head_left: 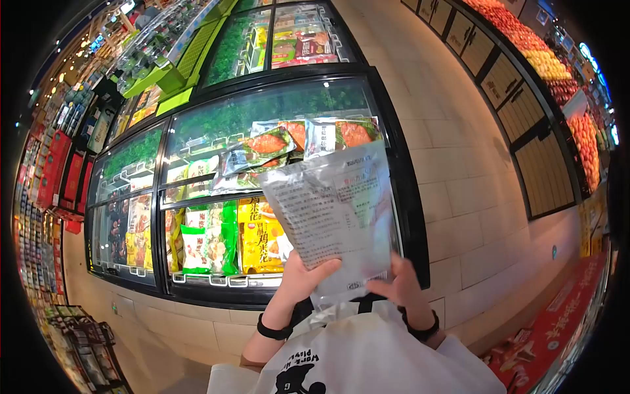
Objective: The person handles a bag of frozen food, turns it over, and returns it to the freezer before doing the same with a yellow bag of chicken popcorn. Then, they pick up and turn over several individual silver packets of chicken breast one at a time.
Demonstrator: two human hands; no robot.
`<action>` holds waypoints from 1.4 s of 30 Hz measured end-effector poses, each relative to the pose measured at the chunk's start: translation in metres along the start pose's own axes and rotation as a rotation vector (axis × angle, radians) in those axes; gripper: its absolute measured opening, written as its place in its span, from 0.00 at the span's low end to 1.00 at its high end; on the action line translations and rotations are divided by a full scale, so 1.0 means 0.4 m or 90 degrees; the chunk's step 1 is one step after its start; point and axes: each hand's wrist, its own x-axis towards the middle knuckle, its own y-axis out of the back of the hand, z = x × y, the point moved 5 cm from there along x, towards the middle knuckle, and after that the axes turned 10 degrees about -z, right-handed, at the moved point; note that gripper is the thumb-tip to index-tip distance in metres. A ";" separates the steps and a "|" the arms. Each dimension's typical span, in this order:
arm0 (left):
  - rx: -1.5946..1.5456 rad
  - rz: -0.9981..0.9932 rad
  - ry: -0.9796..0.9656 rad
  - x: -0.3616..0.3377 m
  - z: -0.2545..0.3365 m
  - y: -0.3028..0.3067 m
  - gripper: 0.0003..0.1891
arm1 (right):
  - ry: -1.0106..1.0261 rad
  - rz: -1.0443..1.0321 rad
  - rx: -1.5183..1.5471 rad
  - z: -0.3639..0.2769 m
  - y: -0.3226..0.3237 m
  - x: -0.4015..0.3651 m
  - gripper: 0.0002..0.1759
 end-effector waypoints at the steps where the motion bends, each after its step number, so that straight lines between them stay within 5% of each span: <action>1: -0.007 -0.006 0.008 -0.004 -0.002 -0.006 0.15 | -0.034 -0.036 -0.013 0.000 -0.018 -0.003 0.20; 14: -0.025 -0.010 0.029 -0.023 -0.041 0.020 0.15 | -0.016 -0.049 0.044 0.059 -0.056 0.006 0.14; 17: 0.202 -0.055 0.104 0.008 -0.077 0.038 0.21 | -0.083 0.022 0.073 0.136 0.000 0.023 0.11; 21: 0.222 0.045 0.089 0.063 -0.336 0.155 0.29 | 0.005 0.232 -0.120 0.111 0.169 0.124 0.12; 24: 0.383 0.050 0.253 0.045 -0.573 0.281 0.34 | 0.124 0.380 -0.359 0.029 0.251 0.249 0.12; 25: 0.413 0.027 0.318 0.045 -0.595 0.294 0.35 | 0.269 0.356 -0.453 0.054 0.289 0.302 0.11; 26: 0.447 -0.005 0.321 0.050 -0.640 0.306 0.35 | 0.083 0.348 -0.436 0.064 0.326 0.367 0.13; 29: 0.569 -0.088 0.285 0.082 -0.687 0.313 0.34 | 0.295 0.375 -0.522 0.055 0.334 0.523 0.22; 31: 0.636 -0.073 0.201 0.109 -0.653 0.310 0.31 | 0.229 0.330 -0.670 0.072 0.306 0.601 0.27; 33: 0.697 -0.051 0.244 0.120 -0.712 0.347 0.31 | 0.210 0.213 -0.827 0.143 0.287 0.677 0.31; 38: 0.864 0.032 0.413 0.110 -0.779 0.391 0.29 | 0.139 0.111 -0.806 0.232 0.257 0.678 0.37; 42: 0.778 -0.199 0.365 0.112 -0.768 0.381 0.12 | 0.189 0.083 -0.714 0.216 0.174 0.571 0.39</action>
